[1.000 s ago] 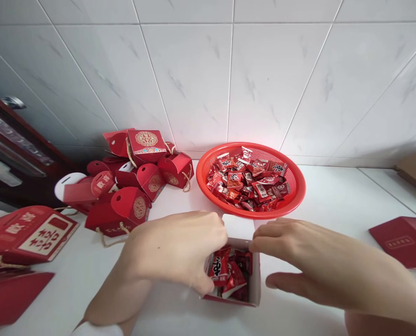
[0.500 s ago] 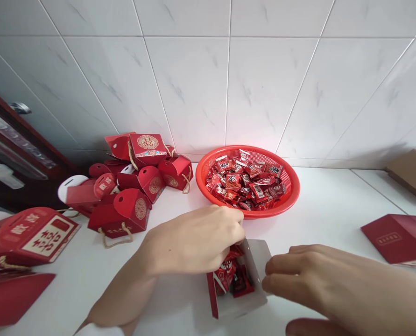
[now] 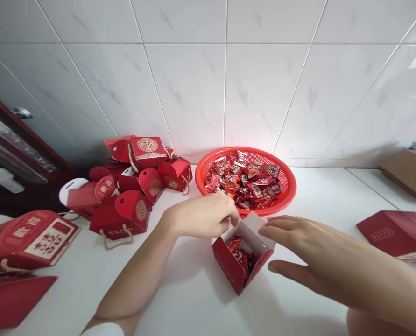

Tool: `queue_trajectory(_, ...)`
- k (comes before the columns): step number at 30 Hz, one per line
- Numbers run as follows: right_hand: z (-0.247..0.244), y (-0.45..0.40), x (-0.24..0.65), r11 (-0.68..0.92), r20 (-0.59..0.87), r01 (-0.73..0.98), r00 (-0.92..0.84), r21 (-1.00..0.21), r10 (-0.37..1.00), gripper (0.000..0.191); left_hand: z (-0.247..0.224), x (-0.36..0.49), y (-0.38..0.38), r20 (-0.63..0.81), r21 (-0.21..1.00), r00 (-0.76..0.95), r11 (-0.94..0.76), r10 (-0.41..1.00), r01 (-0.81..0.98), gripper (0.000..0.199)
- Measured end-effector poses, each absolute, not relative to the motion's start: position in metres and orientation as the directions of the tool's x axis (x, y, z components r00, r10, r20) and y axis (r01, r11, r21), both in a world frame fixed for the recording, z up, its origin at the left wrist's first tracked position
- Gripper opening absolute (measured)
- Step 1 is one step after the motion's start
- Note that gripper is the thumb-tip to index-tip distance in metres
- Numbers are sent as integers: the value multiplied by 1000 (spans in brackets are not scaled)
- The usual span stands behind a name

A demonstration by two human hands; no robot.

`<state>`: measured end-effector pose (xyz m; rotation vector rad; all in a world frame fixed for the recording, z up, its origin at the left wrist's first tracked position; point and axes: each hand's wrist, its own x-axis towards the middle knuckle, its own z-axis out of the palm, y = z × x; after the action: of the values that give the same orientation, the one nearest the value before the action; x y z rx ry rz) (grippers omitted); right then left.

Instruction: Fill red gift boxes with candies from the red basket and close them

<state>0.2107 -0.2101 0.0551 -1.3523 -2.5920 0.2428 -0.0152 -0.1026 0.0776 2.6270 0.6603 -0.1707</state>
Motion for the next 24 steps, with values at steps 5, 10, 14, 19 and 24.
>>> queue_trajectory(5,62,-210,205,580,75,759,-586,-297,806,29,81,-19,-101,-292,429,862,-749,415,505,23)
queue_trajectory(10,59,-213,211,583,128,732,-580,-352,805,34,85,-25,-104,-289,463,870,-737,400,493,25)
queue_trajectory(14,42,-219,215,549,187,660,-538,-513,822,24,86,-29,-103,-297,478,868,-726,397,495,27)
queue_trajectory(19,7,-224,213,466,312,560,-352,-685,882,31,90,-30,-104,-321,484,866,-719,383,498,34)
queue_trajectory(24,-21,-227,204,475,460,529,-171,-703,871,36,91,-32,-105,-373,434,815,-693,444,576,44)
